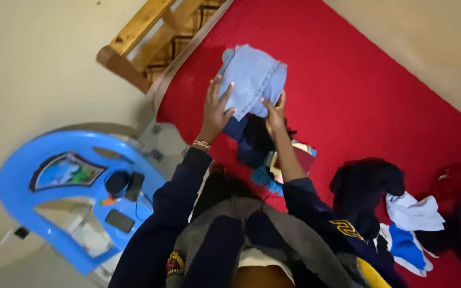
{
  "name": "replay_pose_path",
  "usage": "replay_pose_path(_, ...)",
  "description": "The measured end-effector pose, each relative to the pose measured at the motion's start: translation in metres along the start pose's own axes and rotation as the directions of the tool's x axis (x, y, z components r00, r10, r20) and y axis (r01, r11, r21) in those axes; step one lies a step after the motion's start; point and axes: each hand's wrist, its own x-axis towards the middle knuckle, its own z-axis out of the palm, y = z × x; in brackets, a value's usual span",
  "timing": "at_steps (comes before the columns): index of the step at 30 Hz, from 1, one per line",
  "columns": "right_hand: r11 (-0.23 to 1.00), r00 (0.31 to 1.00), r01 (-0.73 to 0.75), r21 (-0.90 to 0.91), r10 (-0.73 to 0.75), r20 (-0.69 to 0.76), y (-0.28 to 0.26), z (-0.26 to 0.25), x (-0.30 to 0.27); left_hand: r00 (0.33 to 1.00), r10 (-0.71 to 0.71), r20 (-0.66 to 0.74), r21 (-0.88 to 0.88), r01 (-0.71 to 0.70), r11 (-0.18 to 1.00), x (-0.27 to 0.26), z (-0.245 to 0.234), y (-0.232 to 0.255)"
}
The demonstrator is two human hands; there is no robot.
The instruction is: The person is folding various clothes, including a dark blue shirt and denim shorts, and placing them on a red bed surface.
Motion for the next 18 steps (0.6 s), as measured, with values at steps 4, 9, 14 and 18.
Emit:
replay_pose_path(4, 0.986, 0.985, -0.166, 0.018, 0.166, -0.039, 0.05, -0.033, 0.031, 0.994, 0.004, 0.11, 0.095, -0.014, 0.995, 0.008, 0.053, -0.042)
replay_pose_path(9, 0.904, 0.891, -0.427, -0.028, 0.416, -0.18, 0.116, -0.061, 0.062, 0.94, -0.147, 0.308, 0.232, 0.075, 0.97, -0.023, 0.124, -0.122)
replay_pose_path(14, 0.763, 0.776, -0.628, -0.157, 0.598, -0.2, 0.284, -0.153, 0.019, 0.924, -0.183, 0.337, 0.339, 0.062, 0.939, -0.094, 0.212, -0.23)
replay_pose_path(18, -0.015, 0.974, -0.074, -0.997, 0.215, -0.075, 0.417, -0.238, 0.133, 0.748, -0.408, 0.524, 0.54, 0.078, 0.838, -0.15, 0.251, -0.276)
